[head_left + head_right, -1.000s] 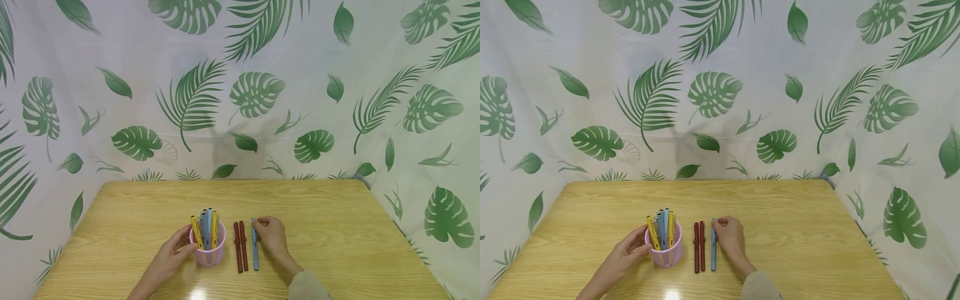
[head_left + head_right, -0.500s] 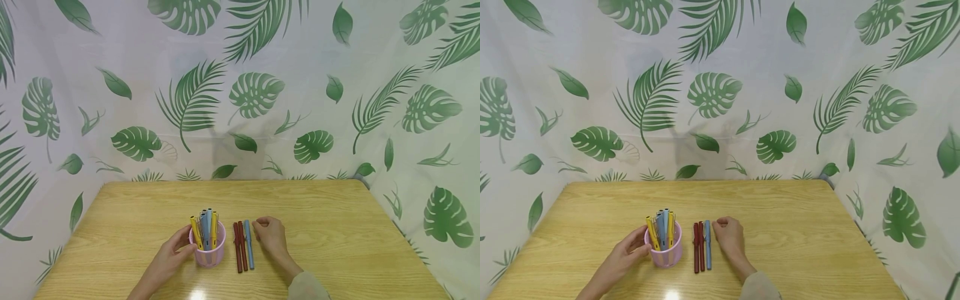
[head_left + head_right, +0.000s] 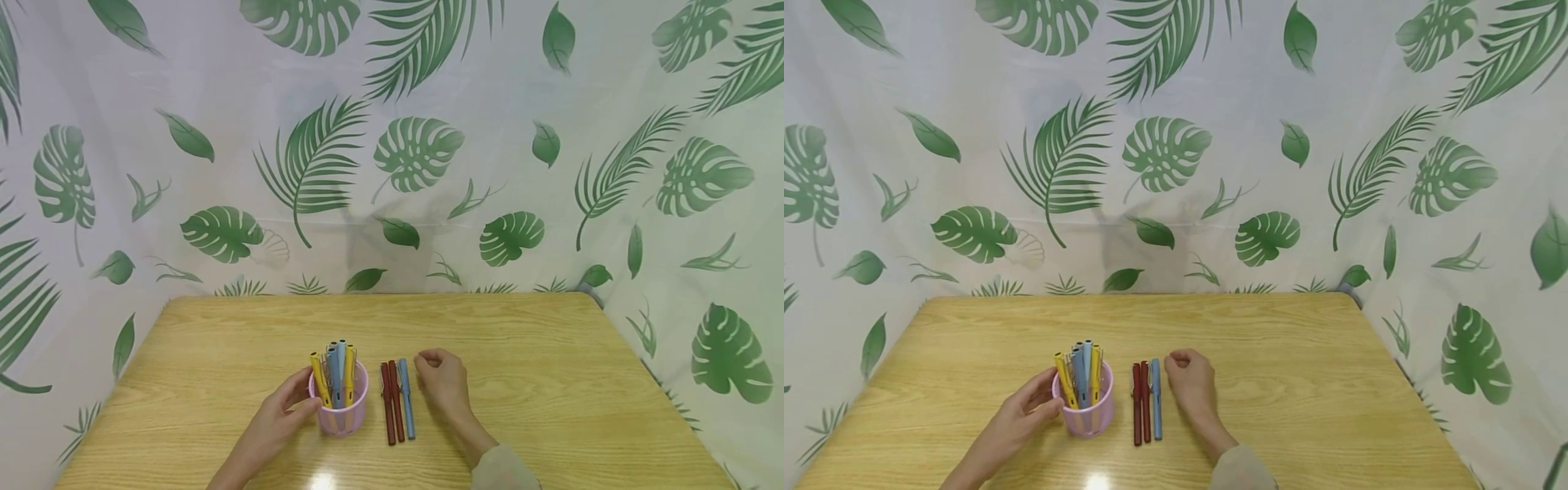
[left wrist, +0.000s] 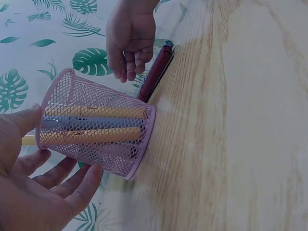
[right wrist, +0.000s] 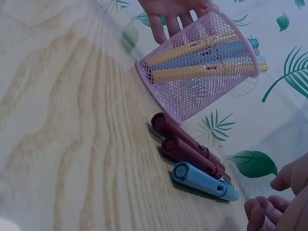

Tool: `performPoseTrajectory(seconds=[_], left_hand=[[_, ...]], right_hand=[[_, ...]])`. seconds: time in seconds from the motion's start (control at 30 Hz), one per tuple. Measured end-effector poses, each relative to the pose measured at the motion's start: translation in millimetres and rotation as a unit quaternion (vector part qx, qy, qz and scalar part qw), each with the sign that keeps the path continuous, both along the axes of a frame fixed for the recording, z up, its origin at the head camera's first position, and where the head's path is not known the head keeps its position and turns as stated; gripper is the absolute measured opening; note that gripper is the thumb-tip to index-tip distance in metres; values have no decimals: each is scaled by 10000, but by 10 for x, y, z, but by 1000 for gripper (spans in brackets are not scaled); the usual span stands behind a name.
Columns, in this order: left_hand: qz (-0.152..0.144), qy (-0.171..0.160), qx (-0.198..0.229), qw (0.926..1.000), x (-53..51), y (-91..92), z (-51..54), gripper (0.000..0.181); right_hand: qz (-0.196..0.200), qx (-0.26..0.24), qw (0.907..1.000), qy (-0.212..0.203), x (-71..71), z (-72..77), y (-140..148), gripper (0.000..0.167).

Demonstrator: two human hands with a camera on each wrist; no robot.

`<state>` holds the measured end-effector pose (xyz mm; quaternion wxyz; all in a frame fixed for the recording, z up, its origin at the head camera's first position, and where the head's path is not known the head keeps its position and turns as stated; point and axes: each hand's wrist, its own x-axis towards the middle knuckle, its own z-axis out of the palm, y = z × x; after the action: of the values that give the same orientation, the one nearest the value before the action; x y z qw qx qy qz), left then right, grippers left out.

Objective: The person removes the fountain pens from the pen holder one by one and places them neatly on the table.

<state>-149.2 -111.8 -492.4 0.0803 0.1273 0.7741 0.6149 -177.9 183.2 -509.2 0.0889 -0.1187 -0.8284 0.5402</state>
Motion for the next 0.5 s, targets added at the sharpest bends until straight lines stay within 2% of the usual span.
performPoseTrajectory(seconds=[0.2,0.5], left_hand=[[-11,33,30,10000,5,0,4,59],[-28,-27,65,10000,-4,-4,-14,60]], right_hand=[[62,-237,9997,96,23,64,-30,24],[182,-582,9979,222,57,261,-146,25]])
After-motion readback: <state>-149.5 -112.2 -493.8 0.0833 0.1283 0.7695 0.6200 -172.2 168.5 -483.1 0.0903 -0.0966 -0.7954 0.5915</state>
